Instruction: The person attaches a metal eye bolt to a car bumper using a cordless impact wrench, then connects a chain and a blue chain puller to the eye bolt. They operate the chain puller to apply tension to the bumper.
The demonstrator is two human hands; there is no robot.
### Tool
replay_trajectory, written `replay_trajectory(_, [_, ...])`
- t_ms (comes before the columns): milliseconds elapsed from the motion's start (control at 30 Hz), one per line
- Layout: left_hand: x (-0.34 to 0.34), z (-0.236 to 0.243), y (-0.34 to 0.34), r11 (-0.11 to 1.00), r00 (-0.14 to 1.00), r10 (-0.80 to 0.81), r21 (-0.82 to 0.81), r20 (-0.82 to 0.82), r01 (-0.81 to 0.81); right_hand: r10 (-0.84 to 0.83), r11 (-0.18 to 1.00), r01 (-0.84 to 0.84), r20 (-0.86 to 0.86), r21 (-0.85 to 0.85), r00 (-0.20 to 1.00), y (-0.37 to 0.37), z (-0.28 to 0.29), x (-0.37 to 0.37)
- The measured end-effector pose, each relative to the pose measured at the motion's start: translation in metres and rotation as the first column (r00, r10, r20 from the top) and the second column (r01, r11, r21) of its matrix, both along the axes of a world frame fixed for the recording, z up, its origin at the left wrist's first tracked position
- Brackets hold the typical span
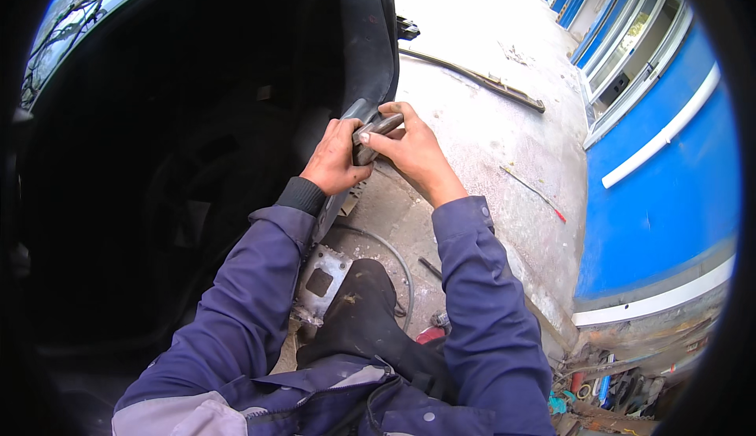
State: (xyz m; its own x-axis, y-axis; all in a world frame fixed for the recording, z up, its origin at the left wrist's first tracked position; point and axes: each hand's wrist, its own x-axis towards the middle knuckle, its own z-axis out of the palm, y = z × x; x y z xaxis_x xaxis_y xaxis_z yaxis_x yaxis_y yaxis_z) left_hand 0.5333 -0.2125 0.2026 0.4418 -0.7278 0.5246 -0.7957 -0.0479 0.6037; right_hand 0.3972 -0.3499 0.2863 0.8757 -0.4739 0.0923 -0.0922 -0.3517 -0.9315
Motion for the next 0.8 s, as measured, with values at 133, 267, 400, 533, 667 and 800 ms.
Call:
replay_trajectory(133, [-0.001, 0.007, 0.002, 0.997, 0.997, -0.046, -0.072, -0.060, 0.041, 0.208, 0.966, -0.225, 0.137, 0.124, 0.968, -0.006, -0.010, -0.003])
replay_trajectory(267, [0.003, 0.021, 0.003, 0.974, 0.940, -0.227, -0.058, -0.256, 0.220, 0.241, 0.968, -0.245, 0.071, 0.049, 0.968, -0.016, -0.019, 0.004])
replay_trajectory(400, [0.003, 0.028, 0.005, 0.960, 0.846, -0.270, -0.061, -0.460, 0.274, 0.207, 0.971, -0.206, 0.004, 0.121, 0.978, -0.020, -0.023, 0.014])
replay_trajectory(533, [0.012, 0.029, 0.003, 0.946, 0.793, -0.307, -0.079, -0.526, 0.314, 0.069, 0.997, -0.067, 0.099, -0.028, 0.993, -0.011, -0.030, 0.019])
replay_trajectory(667, [0.018, 0.023, 0.003, 0.910, 0.685, -0.414, -0.268, -0.600, 0.316, -0.071, 0.982, 0.093, 0.135, -0.162, 0.988, 0.000, -0.036, 0.024])
replay_trajectory(800, [0.028, 0.019, 0.005, 0.888, 0.659, -0.459, -0.283, -0.596, 0.363, -0.198, 0.944, 0.228, 0.142, -0.240, 0.970, 0.013, -0.039, 0.028])
